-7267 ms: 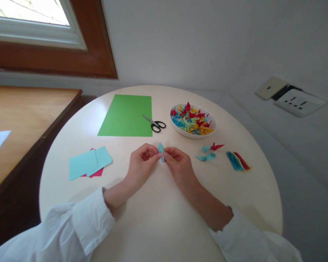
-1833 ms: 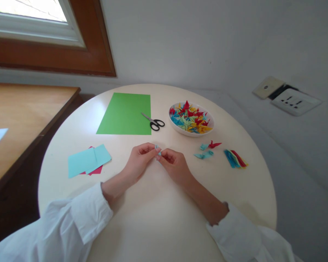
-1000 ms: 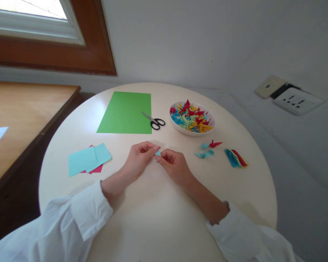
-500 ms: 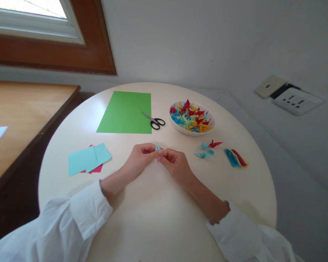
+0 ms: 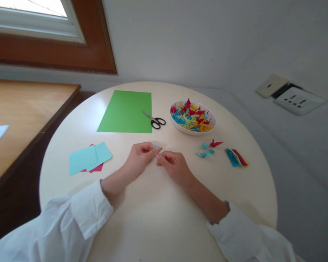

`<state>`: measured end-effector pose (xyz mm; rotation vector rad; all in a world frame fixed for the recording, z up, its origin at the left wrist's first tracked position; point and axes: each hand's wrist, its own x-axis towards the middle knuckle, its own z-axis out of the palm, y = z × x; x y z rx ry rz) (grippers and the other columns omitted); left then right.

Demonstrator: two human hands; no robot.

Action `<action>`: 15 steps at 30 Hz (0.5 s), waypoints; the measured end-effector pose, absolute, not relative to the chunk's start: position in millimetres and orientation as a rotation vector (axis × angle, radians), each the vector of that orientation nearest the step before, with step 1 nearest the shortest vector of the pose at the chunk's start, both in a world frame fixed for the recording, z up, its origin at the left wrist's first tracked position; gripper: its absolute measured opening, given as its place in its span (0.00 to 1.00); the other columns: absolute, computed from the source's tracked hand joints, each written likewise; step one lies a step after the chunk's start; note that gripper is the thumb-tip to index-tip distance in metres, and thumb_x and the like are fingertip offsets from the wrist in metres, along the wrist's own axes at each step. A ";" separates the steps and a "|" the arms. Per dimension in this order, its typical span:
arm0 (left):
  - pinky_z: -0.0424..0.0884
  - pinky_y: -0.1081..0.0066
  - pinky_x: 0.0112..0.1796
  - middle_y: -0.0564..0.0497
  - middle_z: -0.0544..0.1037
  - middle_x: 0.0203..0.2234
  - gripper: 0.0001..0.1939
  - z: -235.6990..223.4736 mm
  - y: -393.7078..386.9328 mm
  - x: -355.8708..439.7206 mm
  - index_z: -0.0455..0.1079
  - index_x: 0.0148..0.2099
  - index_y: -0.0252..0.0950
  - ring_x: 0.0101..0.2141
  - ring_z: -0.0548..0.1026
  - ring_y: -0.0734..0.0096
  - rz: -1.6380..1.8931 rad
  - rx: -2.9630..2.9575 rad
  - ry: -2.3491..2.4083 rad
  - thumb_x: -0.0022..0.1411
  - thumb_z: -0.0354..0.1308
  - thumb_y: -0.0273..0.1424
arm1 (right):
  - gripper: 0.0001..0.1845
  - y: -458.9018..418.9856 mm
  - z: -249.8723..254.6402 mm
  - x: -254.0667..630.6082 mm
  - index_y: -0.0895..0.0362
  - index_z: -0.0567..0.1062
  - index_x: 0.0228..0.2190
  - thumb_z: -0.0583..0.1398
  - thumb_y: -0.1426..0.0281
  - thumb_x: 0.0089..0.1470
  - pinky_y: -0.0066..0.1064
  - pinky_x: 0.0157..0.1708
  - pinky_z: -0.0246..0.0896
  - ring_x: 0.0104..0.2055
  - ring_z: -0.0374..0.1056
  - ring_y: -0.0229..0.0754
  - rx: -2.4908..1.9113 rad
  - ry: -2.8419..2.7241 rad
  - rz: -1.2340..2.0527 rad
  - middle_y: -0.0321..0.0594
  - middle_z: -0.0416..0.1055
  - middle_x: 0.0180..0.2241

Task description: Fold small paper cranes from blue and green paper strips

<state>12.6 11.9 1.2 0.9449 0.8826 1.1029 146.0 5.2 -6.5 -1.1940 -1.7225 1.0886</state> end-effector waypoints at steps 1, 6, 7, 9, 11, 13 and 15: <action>0.62 0.73 0.23 0.53 0.70 0.14 0.17 0.4 12.1 12.5 0.67 0.19 0.33 0.18 0.67 0.76 1.106 0.942 0.889 0.44 0.67 0.39 | 0.16 5.4 -6.5 146.4 0.57 0.69 0.16 0.54 0.64 0.50 0.27 0.23 0.53 0.20 0.59 0.34 -1.185 -1.724 1.097 0.34 0.67 0.17; 0.59 0.76 0.20 0.56 0.67 0.13 0.17 -1.1 15.9 9.4 0.67 0.19 0.32 0.17 0.64 0.79 1.142 0.900 0.956 0.43 0.67 0.39 | 0.16 1.0 -5.6 148.7 0.57 0.70 0.17 0.54 0.65 0.51 0.27 0.24 0.55 0.21 0.62 0.35 -1.129 -1.781 1.128 0.36 0.69 0.18; 0.58 0.77 0.20 0.56 0.66 0.14 0.17 -0.9 17.3 8.2 0.67 0.19 0.32 0.17 0.63 0.80 1.161 0.878 0.976 0.41 0.68 0.39 | 0.15 -0.8 -4.7 149.1 0.57 0.70 0.17 0.54 0.65 0.51 0.27 0.24 0.55 0.21 0.62 0.35 -1.102 -1.805 1.137 0.36 0.69 0.18; 0.59 0.78 0.21 0.56 0.67 0.14 0.17 -0.3 20.6 5.7 0.67 0.18 0.32 0.18 0.63 0.81 1.206 0.823 1.008 0.39 0.69 0.38 | 0.16 -3.9 -2.3 150.2 0.57 0.69 0.16 0.54 0.66 0.51 0.27 0.24 0.55 0.21 0.61 0.34 -1.039 -1.829 1.146 0.35 0.68 0.17; 0.62 0.78 0.23 0.55 0.68 0.15 0.17 0.3 23.4 3.7 0.68 0.18 0.31 0.20 0.65 0.81 1.220 0.773 1.005 0.37 0.70 0.38 | 0.17 -4.9 -0.2 151.9 0.57 0.67 0.14 0.55 0.66 0.51 0.27 0.24 0.54 0.20 0.59 0.34 -0.999 -1.776 1.122 0.34 0.64 0.15; 0.65 0.78 0.26 0.54 0.71 0.17 0.16 0.6 25.0 2.6 0.70 0.20 0.31 0.22 0.67 0.80 1.190 0.743 0.970 0.37 0.70 0.37 | 0.19 -2.9 0.3 154.1 0.56 0.64 0.13 0.55 0.65 0.52 0.26 0.22 0.52 0.19 0.56 0.33 -1.000 -1.638 1.062 0.32 0.60 0.14; 0.66 0.77 0.27 0.53 0.74 0.20 0.16 0.9 25.0 2.7 0.71 0.24 0.30 0.22 0.69 0.79 1.156 0.718 0.949 0.36 0.71 0.35 | 0.18 1.1 -1.1 156.2 0.56 0.63 0.14 0.56 0.65 0.51 0.26 0.21 0.51 0.19 0.55 0.32 -1.008 -1.497 1.007 0.31 0.59 0.15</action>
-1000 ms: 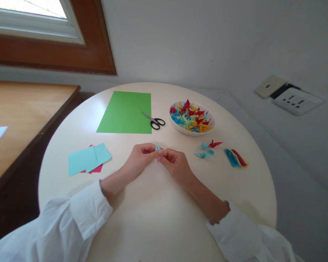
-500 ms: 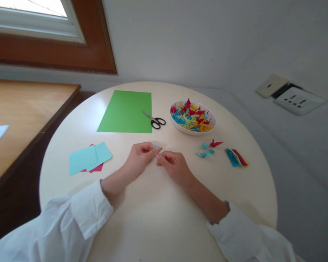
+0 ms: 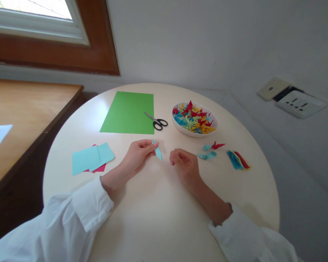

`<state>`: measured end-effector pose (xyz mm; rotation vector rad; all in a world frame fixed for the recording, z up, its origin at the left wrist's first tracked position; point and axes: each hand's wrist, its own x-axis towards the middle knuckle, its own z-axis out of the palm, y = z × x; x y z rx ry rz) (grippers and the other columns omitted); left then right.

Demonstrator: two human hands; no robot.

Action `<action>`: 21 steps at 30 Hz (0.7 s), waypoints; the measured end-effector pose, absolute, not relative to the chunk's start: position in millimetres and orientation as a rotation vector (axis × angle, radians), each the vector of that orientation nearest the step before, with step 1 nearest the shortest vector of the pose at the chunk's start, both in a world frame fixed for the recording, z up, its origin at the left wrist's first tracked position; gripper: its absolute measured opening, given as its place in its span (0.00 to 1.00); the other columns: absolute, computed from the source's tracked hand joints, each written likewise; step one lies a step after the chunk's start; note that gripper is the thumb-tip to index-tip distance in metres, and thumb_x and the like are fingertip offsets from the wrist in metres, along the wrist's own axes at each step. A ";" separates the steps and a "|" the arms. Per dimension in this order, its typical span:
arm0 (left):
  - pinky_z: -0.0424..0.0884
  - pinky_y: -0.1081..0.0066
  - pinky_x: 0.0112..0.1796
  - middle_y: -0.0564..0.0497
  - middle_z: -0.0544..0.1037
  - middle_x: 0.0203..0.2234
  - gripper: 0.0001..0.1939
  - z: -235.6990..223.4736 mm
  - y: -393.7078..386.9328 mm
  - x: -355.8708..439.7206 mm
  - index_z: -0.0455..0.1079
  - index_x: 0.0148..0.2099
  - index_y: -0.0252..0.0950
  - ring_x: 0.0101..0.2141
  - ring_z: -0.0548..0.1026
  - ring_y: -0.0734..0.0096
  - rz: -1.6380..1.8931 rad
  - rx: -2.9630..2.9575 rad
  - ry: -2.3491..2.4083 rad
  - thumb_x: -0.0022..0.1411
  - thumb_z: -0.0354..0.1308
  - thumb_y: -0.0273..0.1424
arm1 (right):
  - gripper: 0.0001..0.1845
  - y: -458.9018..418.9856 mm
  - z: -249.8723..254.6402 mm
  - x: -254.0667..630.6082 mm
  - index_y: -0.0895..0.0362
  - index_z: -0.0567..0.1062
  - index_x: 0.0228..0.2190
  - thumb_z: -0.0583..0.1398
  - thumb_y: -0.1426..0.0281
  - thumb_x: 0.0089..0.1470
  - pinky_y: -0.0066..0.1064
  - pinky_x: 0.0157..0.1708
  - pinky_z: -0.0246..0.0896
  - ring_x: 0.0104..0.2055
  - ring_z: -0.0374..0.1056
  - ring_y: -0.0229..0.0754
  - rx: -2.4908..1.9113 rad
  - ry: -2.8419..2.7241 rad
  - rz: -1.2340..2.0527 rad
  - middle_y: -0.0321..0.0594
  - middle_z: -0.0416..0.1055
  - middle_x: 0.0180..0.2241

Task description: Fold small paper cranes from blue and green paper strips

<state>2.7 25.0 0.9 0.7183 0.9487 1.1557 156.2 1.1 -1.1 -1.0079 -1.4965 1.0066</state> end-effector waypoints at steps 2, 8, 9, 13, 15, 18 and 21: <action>0.67 0.77 0.27 0.53 0.75 0.20 0.19 1.9 23.7 3.4 0.71 0.30 0.30 0.22 0.71 0.79 1.139 0.710 0.956 0.35 0.71 0.33 | 0.13 5.0 -3.9 157.0 0.56 0.67 0.18 0.58 0.65 0.50 0.25 0.21 0.54 0.21 0.58 0.33 -0.997 -1.419 0.996 0.31 0.61 0.17; 0.66 0.78 0.23 0.57 0.76 0.16 0.24 6.6 18.1 6.0 0.61 0.37 0.35 0.18 0.71 0.78 1.127 0.830 0.974 0.40 0.69 0.32 | 0.07 5.4 -12.8 153.3 0.55 0.73 0.32 0.61 0.68 0.47 0.29 0.31 0.64 0.29 0.67 0.36 -0.917 -1.440 1.103 0.36 0.71 0.27; 0.67 0.78 0.23 0.57 0.76 0.16 0.24 6.5 17.6 6.1 0.59 0.37 0.36 0.18 0.72 0.77 1.128 0.852 0.965 0.41 0.68 0.33 | 0.07 4.8 -13.8 152.9 0.55 0.73 0.32 0.61 0.68 0.47 0.29 0.32 0.64 0.29 0.67 0.37 -0.923 -1.455 1.113 0.37 0.72 0.28; 0.69 0.75 0.25 0.57 0.75 0.17 0.21 3.1 17.9 5.3 0.58 0.35 0.37 0.20 0.73 0.75 1.126 0.926 0.914 0.44 0.67 0.34 | 0.07 4.6 -15.7 153.4 0.55 0.75 0.32 0.61 0.68 0.47 0.30 0.33 0.65 0.30 0.68 0.38 -0.944 -1.490 1.119 0.37 0.72 0.28; 0.69 0.74 0.26 0.57 0.75 0.17 0.18 0.9 18.6 4.8 0.60 0.33 0.36 0.20 0.73 0.76 1.124 0.948 0.889 0.45 0.66 0.35 | 0.07 5.2 -15.6 154.3 0.55 0.75 0.32 0.60 0.69 0.47 0.30 0.33 0.64 0.30 0.67 0.38 -0.949 -1.499 1.119 0.37 0.72 0.27; 0.69 0.75 0.27 0.57 0.74 0.17 0.16 -0.5 19.5 4.6 0.63 0.32 0.35 0.21 0.73 0.77 1.122 0.969 0.867 0.46 0.66 0.35 | 0.07 5.8 -15.1 155.5 0.55 0.75 0.31 0.60 0.69 0.47 0.30 0.33 0.64 0.30 0.67 0.38 -0.956 -1.506 1.130 0.37 0.72 0.27; 0.69 0.76 0.28 0.56 0.74 0.18 0.13 0.6 19.7 4.7 0.67 0.31 0.33 0.22 0.72 0.78 1.118 0.966 0.869 0.46 0.66 0.34 | 0.07 6.1 -15.6 156.3 0.55 0.76 0.32 0.60 0.69 0.48 0.30 0.33 0.64 0.31 0.67 0.38 -0.948 -1.502 1.152 0.37 0.72 0.28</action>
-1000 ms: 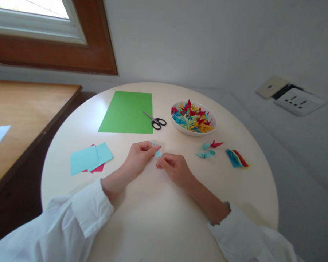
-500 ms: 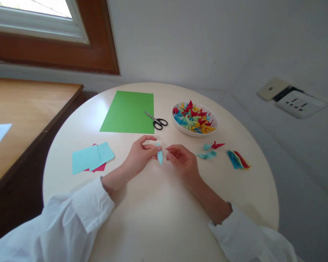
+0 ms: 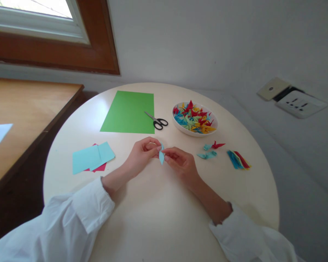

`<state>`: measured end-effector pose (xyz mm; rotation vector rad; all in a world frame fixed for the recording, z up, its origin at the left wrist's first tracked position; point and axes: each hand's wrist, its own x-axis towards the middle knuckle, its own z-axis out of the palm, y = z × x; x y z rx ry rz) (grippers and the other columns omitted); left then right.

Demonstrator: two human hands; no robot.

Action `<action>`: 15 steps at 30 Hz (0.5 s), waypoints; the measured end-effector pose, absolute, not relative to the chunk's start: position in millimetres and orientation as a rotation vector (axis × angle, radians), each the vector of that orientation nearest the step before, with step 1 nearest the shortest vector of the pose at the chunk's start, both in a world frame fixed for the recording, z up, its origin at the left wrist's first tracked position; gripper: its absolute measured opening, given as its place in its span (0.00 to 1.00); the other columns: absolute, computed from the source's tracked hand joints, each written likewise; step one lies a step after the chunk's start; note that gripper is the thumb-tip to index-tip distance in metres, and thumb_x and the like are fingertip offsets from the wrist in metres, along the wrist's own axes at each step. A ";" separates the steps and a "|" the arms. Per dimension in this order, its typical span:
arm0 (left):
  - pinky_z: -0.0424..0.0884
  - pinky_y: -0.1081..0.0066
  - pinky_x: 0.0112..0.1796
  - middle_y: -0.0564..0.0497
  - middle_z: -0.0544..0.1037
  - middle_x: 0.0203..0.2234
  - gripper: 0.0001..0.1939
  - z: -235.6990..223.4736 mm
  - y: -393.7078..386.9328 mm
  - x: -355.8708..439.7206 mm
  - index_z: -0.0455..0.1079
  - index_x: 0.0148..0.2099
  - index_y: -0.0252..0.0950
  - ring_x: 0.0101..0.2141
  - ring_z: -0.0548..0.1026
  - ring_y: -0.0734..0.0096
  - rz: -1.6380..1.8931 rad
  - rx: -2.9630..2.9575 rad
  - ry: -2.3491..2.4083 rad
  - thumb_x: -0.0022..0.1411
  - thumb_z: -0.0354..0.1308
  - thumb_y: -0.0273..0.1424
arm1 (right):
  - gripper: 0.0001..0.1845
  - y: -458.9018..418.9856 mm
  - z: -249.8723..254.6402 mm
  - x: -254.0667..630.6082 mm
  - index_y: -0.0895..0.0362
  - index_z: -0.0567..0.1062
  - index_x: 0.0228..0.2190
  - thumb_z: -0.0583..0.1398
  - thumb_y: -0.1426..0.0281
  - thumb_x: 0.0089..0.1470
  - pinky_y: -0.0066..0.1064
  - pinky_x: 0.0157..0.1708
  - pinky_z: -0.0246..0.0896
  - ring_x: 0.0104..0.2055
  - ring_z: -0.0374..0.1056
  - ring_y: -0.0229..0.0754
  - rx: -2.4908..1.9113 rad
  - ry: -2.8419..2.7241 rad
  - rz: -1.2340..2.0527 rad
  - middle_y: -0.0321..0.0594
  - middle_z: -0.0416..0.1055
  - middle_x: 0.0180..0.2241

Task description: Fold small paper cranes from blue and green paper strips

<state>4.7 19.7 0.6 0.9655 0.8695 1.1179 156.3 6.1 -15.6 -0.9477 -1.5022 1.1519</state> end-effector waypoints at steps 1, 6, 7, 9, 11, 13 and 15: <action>0.69 0.75 0.29 0.55 0.75 0.18 0.12 1.3 19.6 4.7 0.69 0.30 0.32 0.22 0.72 0.78 1.112 0.958 0.873 0.45 0.66 0.33 | 0.07 6.1 -16.0 156.5 0.54 0.76 0.32 0.60 0.69 0.48 0.30 0.34 0.64 0.31 0.67 0.38 -0.943 -1.497 1.159 0.37 0.72 0.28; 0.69 0.74 0.30 0.52 0.77 0.22 0.10 3.2 18.9 4.8 0.73 0.29 0.31 0.24 0.73 0.75 1.083 0.905 0.910 0.41 0.67 0.30 | 0.07 7.0 -18.2 156.4 0.54 0.76 0.32 0.60 0.69 0.47 0.31 0.33 0.64 0.31 0.68 0.38 -0.931 -1.473 1.174 0.37 0.72 0.28; 0.69 0.74 0.30 0.52 0.77 0.22 0.10 3.2 18.8 4.9 0.73 0.29 0.31 0.24 0.73 0.75 1.083 0.901 0.916 0.41 0.67 0.29 | 0.07 7.2 -18.3 156.4 0.54 0.76 0.32 0.60 0.69 0.47 0.31 0.33 0.64 0.30 0.68 0.38 -0.933 -1.478 1.172 0.38 0.72 0.28; 0.68 0.74 0.30 0.52 0.78 0.22 0.10 2.9 18.6 5.3 0.74 0.29 0.31 0.24 0.73 0.75 1.080 0.898 0.930 0.41 0.67 0.29 | 0.07 7.5 -18.1 156.3 0.55 0.76 0.32 0.60 0.69 0.47 0.31 0.32 0.64 0.30 0.67 0.38 -0.949 -1.510 1.142 0.38 0.71 0.27; 0.68 0.73 0.30 0.51 0.78 0.22 0.10 2.6 18.6 5.7 0.74 0.29 0.31 0.25 0.73 0.74 1.072 0.892 0.948 0.41 0.66 0.29 | 0.08 7.4 -17.4 156.4 0.55 0.76 0.32 0.60 0.70 0.47 0.31 0.32 0.64 0.29 0.67 0.38 -0.974 -1.565 1.078 0.38 0.71 0.26; 0.68 0.73 0.30 0.51 0.78 0.22 0.10 2.4 18.7 6.2 0.75 0.29 0.31 0.25 0.73 0.73 1.064 0.886 0.963 0.40 0.66 0.29 | 0.08 7.1 -16.7 156.5 0.55 0.76 0.32 0.60 0.71 0.47 0.31 0.31 0.63 0.29 0.66 0.38 -0.992 -1.616 1.008 0.37 0.70 0.26; 0.68 0.73 0.31 0.51 0.78 0.22 0.10 2.5 18.8 6.6 0.75 0.29 0.31 0.26 0.74 0.73 1.057 0.881 0.966 0.40 0.66 0.29 | 0.08 6.8 -16.4 156.6 0.55 0.76 0.32 0.60 0.71 0.46 0.30 0.30 0.63 0.28 0.65 0.37 -1.000 -1.645 0.968 0.37 0.70 0.26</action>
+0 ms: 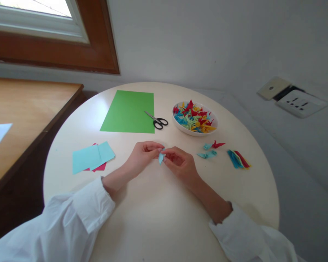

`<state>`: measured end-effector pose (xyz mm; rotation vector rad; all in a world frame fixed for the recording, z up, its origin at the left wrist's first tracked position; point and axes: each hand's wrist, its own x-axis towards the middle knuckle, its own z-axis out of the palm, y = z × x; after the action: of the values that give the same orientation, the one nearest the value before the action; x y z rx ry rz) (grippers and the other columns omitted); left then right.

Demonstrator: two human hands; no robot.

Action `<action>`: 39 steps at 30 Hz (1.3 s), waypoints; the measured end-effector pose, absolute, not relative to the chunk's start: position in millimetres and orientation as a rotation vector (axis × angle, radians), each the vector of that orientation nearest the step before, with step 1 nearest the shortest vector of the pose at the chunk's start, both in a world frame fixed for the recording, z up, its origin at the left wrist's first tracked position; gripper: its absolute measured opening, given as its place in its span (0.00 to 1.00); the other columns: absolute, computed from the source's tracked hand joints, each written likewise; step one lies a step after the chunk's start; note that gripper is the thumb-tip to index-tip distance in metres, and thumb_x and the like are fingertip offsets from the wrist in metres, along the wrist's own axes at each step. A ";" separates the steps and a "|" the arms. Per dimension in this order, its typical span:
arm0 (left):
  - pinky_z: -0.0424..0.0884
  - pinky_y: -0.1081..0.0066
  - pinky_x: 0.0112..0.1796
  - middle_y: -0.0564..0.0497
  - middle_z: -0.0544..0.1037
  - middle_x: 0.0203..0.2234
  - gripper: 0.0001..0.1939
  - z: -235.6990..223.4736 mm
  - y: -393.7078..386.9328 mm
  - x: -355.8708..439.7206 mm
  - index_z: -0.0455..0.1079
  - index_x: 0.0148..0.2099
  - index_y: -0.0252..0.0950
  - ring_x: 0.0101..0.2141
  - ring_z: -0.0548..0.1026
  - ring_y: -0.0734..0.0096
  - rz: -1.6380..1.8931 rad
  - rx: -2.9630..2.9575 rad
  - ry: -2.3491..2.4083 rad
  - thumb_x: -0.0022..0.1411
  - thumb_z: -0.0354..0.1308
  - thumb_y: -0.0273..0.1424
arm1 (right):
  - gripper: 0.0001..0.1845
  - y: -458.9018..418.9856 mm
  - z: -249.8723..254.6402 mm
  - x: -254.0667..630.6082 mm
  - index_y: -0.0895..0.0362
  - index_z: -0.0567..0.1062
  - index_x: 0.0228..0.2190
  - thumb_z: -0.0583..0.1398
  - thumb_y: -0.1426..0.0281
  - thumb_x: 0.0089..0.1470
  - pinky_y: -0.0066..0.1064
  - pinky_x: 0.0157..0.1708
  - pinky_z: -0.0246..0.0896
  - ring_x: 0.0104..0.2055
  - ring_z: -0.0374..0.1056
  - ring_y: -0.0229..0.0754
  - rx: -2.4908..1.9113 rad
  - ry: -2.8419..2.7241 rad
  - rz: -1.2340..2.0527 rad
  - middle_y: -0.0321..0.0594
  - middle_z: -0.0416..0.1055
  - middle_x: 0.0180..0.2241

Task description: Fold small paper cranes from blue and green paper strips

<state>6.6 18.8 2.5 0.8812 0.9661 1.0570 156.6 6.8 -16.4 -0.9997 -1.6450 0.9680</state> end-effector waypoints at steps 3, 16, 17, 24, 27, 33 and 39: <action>0.69 0.73 0.32 0.51 0.78 0.23 0.09 2.7 18.8 6.7 0.75 0.29 0.31 0.26 0.74 0.73 1.058 0.878 0.960 0.41 0.65 0.29 | 0.06 7.0 -16.7 156.8 0.55 0.76 0.30 0.60 0.71 0.47 0.30 0.30 0.63 0.28 0.66 0.37 -1.026 -1.641 0.955 0.37 0.70 0.26; 0.70 0.70 0.39 0.49 0.79 0.29 0.10 1.7 17.0 3.2 0.76 0.33 0.32 0.32 0.76 0.69 1.047 1.040 0.884 0.46 0.65 0.30 | 0.04 10.7 -13.2 156.6 0.55 0.75 0.27 0.62 0.68 0.45 0.29 0.30 0.65 0.31 0.68 0.38 -1.075 -1.453 0.957 0.37 0.72 0.28; 0.69 0.70 0.39 0.48 0.79 0.29 0.10 1.5 17.2 3.0 0.76 0.33 0.32 0.32 0.75 0.69 1.045 1.050 0.891 0.46 0.65 0.31 | 0.04 10.6 -13.3 156.6 0.55 0.75 0.27 0.62 0.69 0.45 0.29 0.31 0.65 0.31 0.68 0.38 -1.067 -1.451 0.959 0.37 0.72 0.29; 0.68 0.71 0.37 0.46 0.80 0.32 0.12 3.0 17.1 1.5 0.76 0.35 0.32 0.33 0.75 0.68 1.044 1.128 0.952 0.46 0.65 0.31 | 0.04 10.8 -12.7 156.7 0.54 0.76 0.28 0.63 0.69 0.45 0.30 0.34 0.67 0.34 0.69 0.39 -1.006 -1.437 0.991 0.37 0.71 0.30; 0.68 0.70 0.38 0.47 0.80 0.31 0.12 3.8 16.8 1.9 0.76 0.34 0.32 0.33 0.75 0.67 1.049 1.106 0.940 0.44 0.66 0.31 | 0.04 10.8 -12.6 156.3 0.54 0.76 0.28 0.63 0.69 0.45 0.30 0.35 0.68 0.34 0.69 0.39 -1.000 -1.435 0.983 0.37 0.72 0.30; 0.69 0.70 0.39 0.46 0.80 0.33 0.12 0.3 17.7 1.2 0.77 0.35 0.33 0.34 0.75 0.67 1.057 1.128 0.964 0.45 0.66 0.32 | 0.04 9.8 -13.6 156.5 0.53 0.75 0.29 0.62 0.68 0.46 0.32 0.37 0.69 0.35 0.70 0.40 -0.993 -1.447 0.988 0.38 0.72 0.31; 0.68 0.71 0.36 0.47 0.80 0.31 0.12 -0.6 17.6 0.4 0.77 0.34 0.33 0.32 0.75 0.68 1.063 1.130 1.000 0.46 0.65 0.32 | 0.05 7.7 -13.7 156.3 0.53 0.76 0.30 0.62 0.67 0.48 0.31 0.36 0.69 0.36 0.70 0.39 -1.013 -1.485 0.962 0.38 0.71 0.32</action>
<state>0.4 17.6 -0.6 1.1302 0.9998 1.0632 156.3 7.7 -13.7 -1.0125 -1.4851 0.9617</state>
